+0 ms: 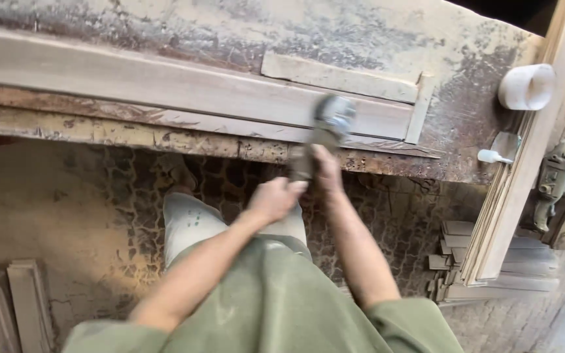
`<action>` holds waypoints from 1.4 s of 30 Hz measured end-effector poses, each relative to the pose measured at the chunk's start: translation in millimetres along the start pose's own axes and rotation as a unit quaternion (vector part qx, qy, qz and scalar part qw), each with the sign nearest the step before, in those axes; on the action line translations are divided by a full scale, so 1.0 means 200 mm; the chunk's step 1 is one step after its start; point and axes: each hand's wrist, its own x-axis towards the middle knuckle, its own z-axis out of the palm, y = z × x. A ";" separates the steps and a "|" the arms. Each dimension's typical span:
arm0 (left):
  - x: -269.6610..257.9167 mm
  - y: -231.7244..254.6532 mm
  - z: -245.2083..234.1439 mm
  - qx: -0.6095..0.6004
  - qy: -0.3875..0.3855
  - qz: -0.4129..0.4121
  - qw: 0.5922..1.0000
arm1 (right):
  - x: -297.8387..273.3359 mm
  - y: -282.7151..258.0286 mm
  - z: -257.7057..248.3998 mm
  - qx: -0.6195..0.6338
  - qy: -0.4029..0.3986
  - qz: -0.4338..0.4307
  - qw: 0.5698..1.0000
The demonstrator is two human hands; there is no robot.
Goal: Applying filler and sanding wooden strips smooth using an angle grinder and a sanding block.
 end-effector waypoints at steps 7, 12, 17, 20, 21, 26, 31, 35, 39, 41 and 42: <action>0.12 0.31 0.25 0.091 -0.189 0.036 0.977 | 0.13 0.08 -0.65 0.134 0.148 -0.019 0.980; -0.06 -0.12 -0.32 0.079 -0.163 -0.001 0.983 | 0.02 0.25 0.12 0.114 0.115 0.044 0.986; -0.18 -1.09 -0.75 -0.016 0.132 0.028 0.991 | -0.05 0.62 1.05 -0.078 -0.096 -0.016 0.992; -0.26 -1.36 -1.10 -0.131 0.187 -0.077 0.971 | -0.09 0.68 1.71 -0.092 -0.227 -0.036 0.969; -0.33 -1.35 -1.23 -0.136 0.187 -0.079 0.970 | -0.10 0.72 1.90 -0.097 -0.228 -0.034 0.968; -0.54 -1.48 -1.63 -0.314 0.272 -0.154 0.897 | -0.09 0.75 2.56 -0.072 -0.391 -0.033 0.917; -0.46 -1.50 -1.45 -0.274 0.340 -0.085 0.896 | -0.07 0.61 2.45 -0.148 -0.369 0.013 0.917; -0.56 -0.83 -1.17 -0.123 0.280 -0.137 0.942 | -0.14 0.42 1.95 -0.173 -0.311 0.057 0.933; -0.33 -0.91 -0.53 -0.125 0.203 -0.093 0.967 | -0.15 0.32 1.10 -0.073 -0.238 0.015 0.968; -0.23 -0.77 -0.24 -0.098 0.130 -0.039 0.986 | -0.18 0.27 0.67 -0.049 -0.154 0.037 0.986; -0.22 -0.69 -0.14 -0.096 0.136 -0.035 0.986 | -0.20 0.22 0.53 -0.047 -0.158 0.031 0.986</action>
